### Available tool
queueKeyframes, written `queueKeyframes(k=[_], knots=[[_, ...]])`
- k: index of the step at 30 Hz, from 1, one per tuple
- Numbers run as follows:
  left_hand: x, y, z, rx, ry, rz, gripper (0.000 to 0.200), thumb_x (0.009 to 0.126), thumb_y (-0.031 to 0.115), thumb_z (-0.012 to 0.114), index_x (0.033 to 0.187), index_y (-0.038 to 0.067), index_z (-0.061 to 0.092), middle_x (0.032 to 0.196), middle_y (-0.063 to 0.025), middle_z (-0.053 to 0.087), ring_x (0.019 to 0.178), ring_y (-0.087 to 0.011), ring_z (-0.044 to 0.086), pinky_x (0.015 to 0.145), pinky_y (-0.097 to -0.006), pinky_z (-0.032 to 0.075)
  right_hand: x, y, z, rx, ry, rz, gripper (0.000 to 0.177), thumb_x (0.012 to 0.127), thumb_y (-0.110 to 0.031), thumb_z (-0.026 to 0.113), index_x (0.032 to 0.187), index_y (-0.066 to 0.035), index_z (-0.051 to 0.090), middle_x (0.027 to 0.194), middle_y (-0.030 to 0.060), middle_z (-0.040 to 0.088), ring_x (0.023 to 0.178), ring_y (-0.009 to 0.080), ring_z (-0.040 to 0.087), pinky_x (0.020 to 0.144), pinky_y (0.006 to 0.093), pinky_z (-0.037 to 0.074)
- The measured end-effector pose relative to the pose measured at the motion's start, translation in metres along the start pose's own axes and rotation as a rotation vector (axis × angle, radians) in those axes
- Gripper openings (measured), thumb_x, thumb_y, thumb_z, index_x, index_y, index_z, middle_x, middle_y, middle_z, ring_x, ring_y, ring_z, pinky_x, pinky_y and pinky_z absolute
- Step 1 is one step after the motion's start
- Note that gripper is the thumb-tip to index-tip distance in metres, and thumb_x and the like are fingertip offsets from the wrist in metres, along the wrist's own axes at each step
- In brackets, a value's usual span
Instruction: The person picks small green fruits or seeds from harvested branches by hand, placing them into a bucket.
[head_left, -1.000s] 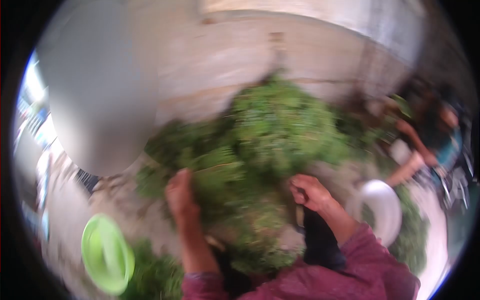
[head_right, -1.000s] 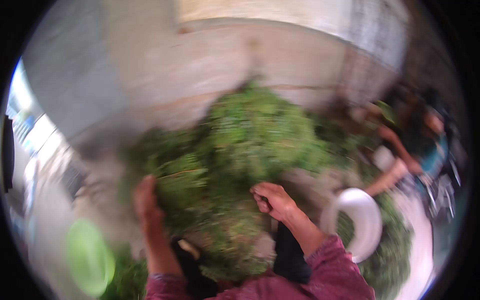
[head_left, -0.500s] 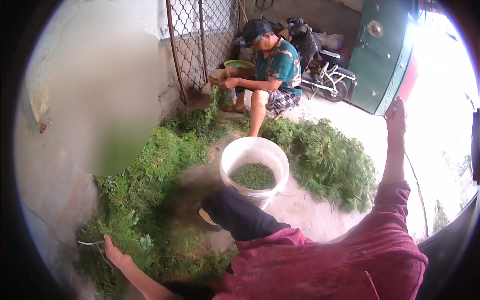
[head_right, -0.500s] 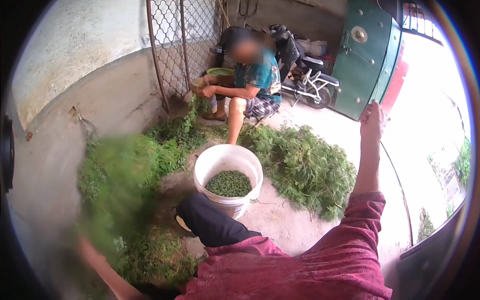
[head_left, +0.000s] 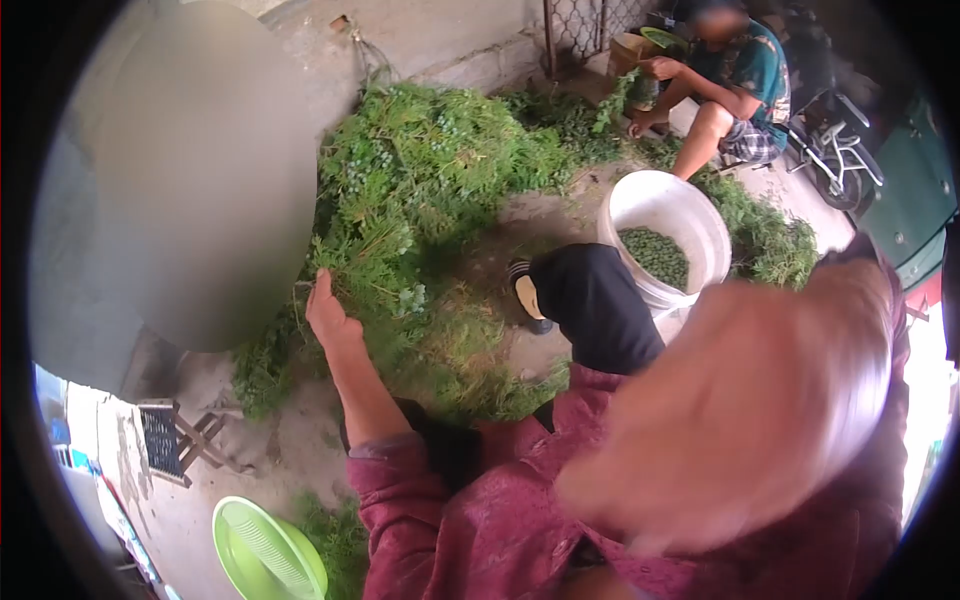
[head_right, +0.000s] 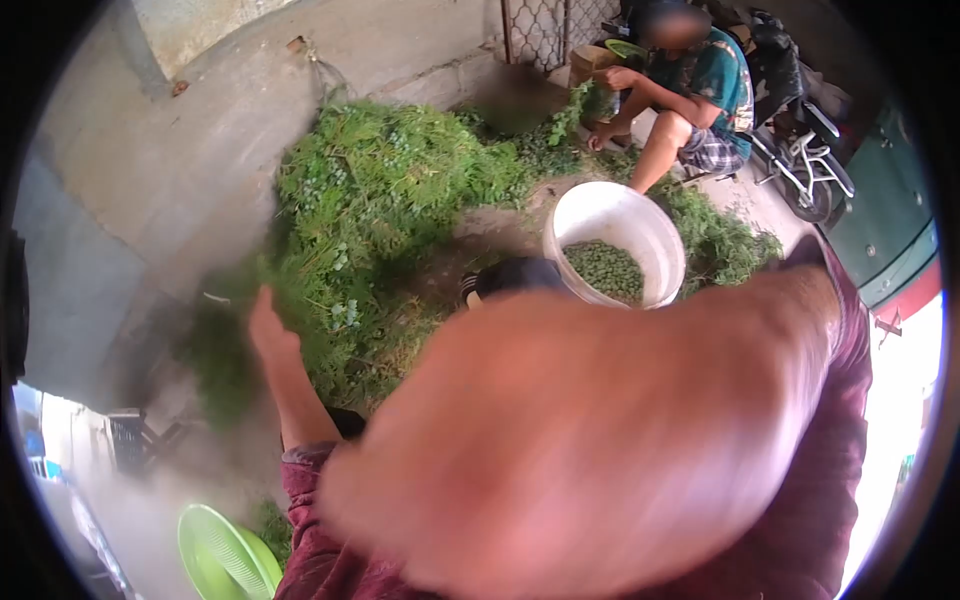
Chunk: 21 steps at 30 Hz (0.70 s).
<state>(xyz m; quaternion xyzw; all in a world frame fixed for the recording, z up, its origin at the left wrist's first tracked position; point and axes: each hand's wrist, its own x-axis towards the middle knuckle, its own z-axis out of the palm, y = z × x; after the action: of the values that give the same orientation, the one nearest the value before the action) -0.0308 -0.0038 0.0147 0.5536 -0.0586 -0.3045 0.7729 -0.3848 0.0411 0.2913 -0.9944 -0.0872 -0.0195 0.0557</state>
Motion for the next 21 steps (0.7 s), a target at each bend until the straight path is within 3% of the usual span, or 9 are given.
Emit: queueKeyframes(k=[4, 7, 11, 14, 16, 18, 19, 20, 21], knots=[[0.017, 0.000, -0.023, -0.008, -0.044, -0.024, 0.044, 0.081, 0.026, 0.062, 0.115, 0.000, 0.052, 0.120, -0.0108, 0.050, 0.108, -0.0234, 0.047, 0.090, -0.0401, 0.038, 0.029, 0.008, 0.016, 0.092, 0.064, -0.017, 0.029, 0.079, -0.031, 0.059, 0.082, -0.003, 0.056, 0.062, 0.0038, 0.054, 0.047, 0.0128, 0.046, 0.039, 0.0278, 0.039], [-0.005, 0.014, -0.016, 0.057, -0.024, -0.057, 0.054, 0.080, 0.030, 0.062, 0.125, 0.005, 0.045, 0.137, -0.0113, 0.032, 0.126, -0.0261, 0.028, 0.101, -0.0460, 0.019, 0.042, 0.016, 0.020, 0.107, 0.062, -0.050, 0.026, 0.079, -0.029, 0.059, 0.080, -0.003, 0.054, 0.063, 0.0053, 0.053, 0.049, 0.0145, 0.048, 0.041, 0.0299, 0.040], [0.003, 0.008, -0.023, 0.033, -0.037, -0.033, 0.055, 0.080, 0.030, 0.062, 0.124, 0.002, 0.045, 0.135, -0.0122, 0.036, 0.126, -0.0264, 0.028, 0.102, -0.0449, 0.017, 0.058, 0.028, 0.022, 0.097, 0.084, -0.090, 0.023, 0.078, -0.026, 0.059, 0.077, -0.003, 0.052, 0.065, 0.0074, 0.052, 0.053, 0.0167, 0.050, 0.042, 0.0327, 0.042], [0.014, 0.005, -0.023, 0.040, -0.020, -0.047, 0.048, 0.080, 0.029, 0.062, 0.117, 0.000, 0.051, 0.124, -0.0121, 0.047, 0.117, -0.0238, 0.040, 0.097, -0.0406, 0.028, 0.062, 0.041, 0.015, 0.072, 0.105, -0.103, 0.022, 0.077, -0.023, 0.059, 0.075, -0.004, 0.050, 0.067, 0.0089, 0.052, 0.055, 0.0184, 0.052, 0.044, 0.0348, 0.043], [-0.006, 0.007, -0.034, 0.010, -0.071, -0.063, 0.037, 0.081, 0.028, 0.060, 0.105, 0.000, 0.057, 0.106, -0.0094, 0.056, 0.097, -0.0199, 0.051, 0.084, -0.0357, 0.039, 0.058, 0.016, 0.036, 0.190, 0.156, -0.003, 0.021, 0.077, -0.022, 0.059, 0.074, -0.004, 0.049, 0.068, 0.0100, 0.052, 0.057, 0.0195, 0.053, 0.045, 0.0362, 0.044], [-0.027, 0.021, -0.030, 0.128, -0.188, 0.155, 0.030, 0.080, 0.027, 0.061, 0.094, 0.000, 0.060, 0.092, -0.0066, 0.058, 0.081, -0.0169, 0.053, 0.073, -0.0333, 0.043, 0.054, -0.008, 0.030, 0.249, 0.100, 0.014, 0.020, 0.077, -0.020, 0.059, 0.073, -0.004, 0.047, 0.069, 0.0110, 0.051, 0.059, 0.0207, 0.055, 0.046, 0.0376, 0.045], [-0.005, 0.011, -0.024, -0.089, -0.167, -0.004, 0.032, 0.080, 0.027, 0.062, 0.095, -0.001, 0.061, 0.091, -0.0068, 0.058, 0.080, -0.0176, 0.051, 0.073, -0.0333, 0.042, 0.047, 0.004, 0.057, 0.352, 0.216, 0.030, 0.021, 0.078, -0.020, 0.059, 0.077, -0.002, 0.047, 0.066, 0.0119, 0.051, 0.060, 0.0268, 0.055, 0.049, 0.0394, 0.046], [0.004, 0.027, -0.009, -0.160, -0.146, 0.066, 0.032, 0.080, 0.027, 0.062, 0.095, -0.001, 0.061, 0.091, -0.0068, 0.058, 0.080, -0.0176, 0.051, 0.073, -0.0333, 0.042, 0.047, 0.014, 0.074, 0.518, 0.208, 0.076, 0.022, 0.078, -0.020, 0.060, 0.081, -0.001, 0.050, 0.065, 0.0128, 0.050, 0.060, 0.0301, 0.055, 0.050, 0.0397, 0.045], [-0.012, 0.024, -0.013, -0.054, -0.066, 0.018, 0.035, 0.081, 0.024, 0.060, 0.105, -0.001, 0.056, 0.105, -0.0104, 0.054, 0.095, -0.0213, 0.049, 0.083, -0.0334, 0.038, 0.047, 0.014, 0.082, 0.505, 0.295, 0.100, 0.023, 0.076, -0.019, 0.062, 0.086, -0.001, 0.051, 0.063, 0.0124, 0.050, 0.056, 0.0296, 0.054, 0.048, 0.0402, 0.044]])
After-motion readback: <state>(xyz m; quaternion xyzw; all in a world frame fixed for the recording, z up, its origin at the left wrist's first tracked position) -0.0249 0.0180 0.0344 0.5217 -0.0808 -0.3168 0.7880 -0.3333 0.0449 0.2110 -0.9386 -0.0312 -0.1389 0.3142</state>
